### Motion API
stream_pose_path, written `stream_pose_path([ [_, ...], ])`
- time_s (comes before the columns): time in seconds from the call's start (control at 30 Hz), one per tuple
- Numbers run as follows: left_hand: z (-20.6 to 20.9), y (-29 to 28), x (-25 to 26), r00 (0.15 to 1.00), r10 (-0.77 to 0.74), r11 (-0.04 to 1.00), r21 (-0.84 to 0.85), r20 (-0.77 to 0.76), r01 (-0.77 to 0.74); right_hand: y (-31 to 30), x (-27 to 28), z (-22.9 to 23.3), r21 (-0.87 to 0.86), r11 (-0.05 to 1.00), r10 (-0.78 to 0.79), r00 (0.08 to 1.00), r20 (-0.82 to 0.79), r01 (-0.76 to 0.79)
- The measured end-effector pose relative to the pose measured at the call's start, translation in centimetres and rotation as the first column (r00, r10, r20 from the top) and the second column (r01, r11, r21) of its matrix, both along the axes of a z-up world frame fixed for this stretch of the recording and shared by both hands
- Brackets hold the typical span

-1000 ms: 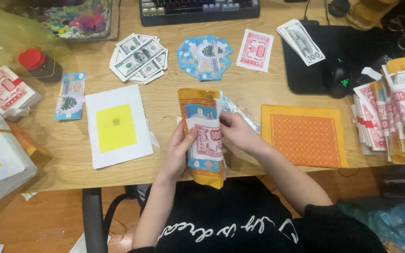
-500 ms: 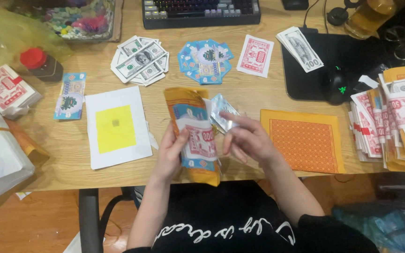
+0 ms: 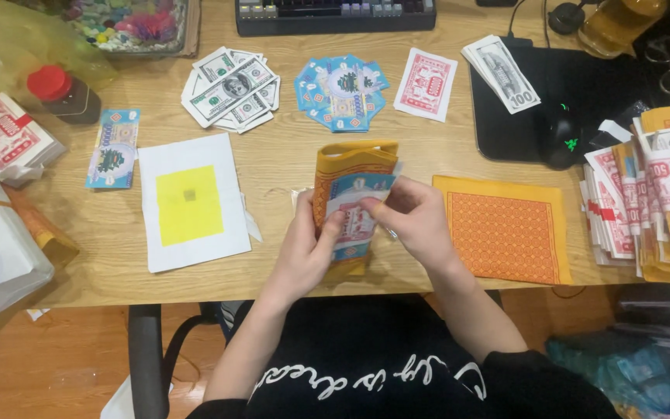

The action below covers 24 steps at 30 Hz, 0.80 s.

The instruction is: Organizing and folding ritual paper and hell bank notes on a desk

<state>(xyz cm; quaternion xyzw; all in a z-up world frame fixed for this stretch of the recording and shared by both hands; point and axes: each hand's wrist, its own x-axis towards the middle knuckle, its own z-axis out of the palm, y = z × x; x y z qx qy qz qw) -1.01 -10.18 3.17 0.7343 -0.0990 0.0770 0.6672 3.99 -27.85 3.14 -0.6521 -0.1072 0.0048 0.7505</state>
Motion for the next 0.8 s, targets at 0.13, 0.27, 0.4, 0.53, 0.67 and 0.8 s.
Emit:
stream_pose_path([
  [0.13, 2.7, -0.8, 0.1, 0.986, 0.024, 1.0, -0.005, 0.165, -0.024, -0.4, 0.5, 0.1, -0.015, 0.998, -0.053, 0.995, 0.08, 0.055],
  [0.27, 4.3, -1.9, 0.0, 0.729, 0.283, 0.817, 0.241, 0.624, -0.524, 1.2, -0.3, 3.4, -0.258, 0.926, -0.105, 0.845, 0.524, 0.275],
  [0.4, 6.0, -2.4, -0.4, 0.65, 0.267, 0.651, 0.364, 0.711, -0.666, 2.7, -1.0, 5.6, -0.366, 0.758, 0.052, 0.509, 0.859, 0.54],
  [0.53, 6.5, -1.6, -0.7, 0.673, 0.157, 0.603, 0.469, 0.723, -0.645, 2.5, -0.5, 5.1, -0.398, 0.727, 0.107, 0.479, 0.871, 0.56],
  [0.67, 7.1, -0.1, -0.9, 0.939, 0.002, 0.989, 0.14, 0.345, -0.053, 2.2, 0.0, 5.4, -0.405, 0.744, 0.177, 0.428, 0.886, 0.531],
  [0.8, 9.0, 1.5, -3.7, 0.903, -0.325, 0.81, -0.41, 0.28, 0.419, 1.4, 0.4, 4.6, -0.356, 0.872, 0.249, 0.321, 0.914, 0.337],
])
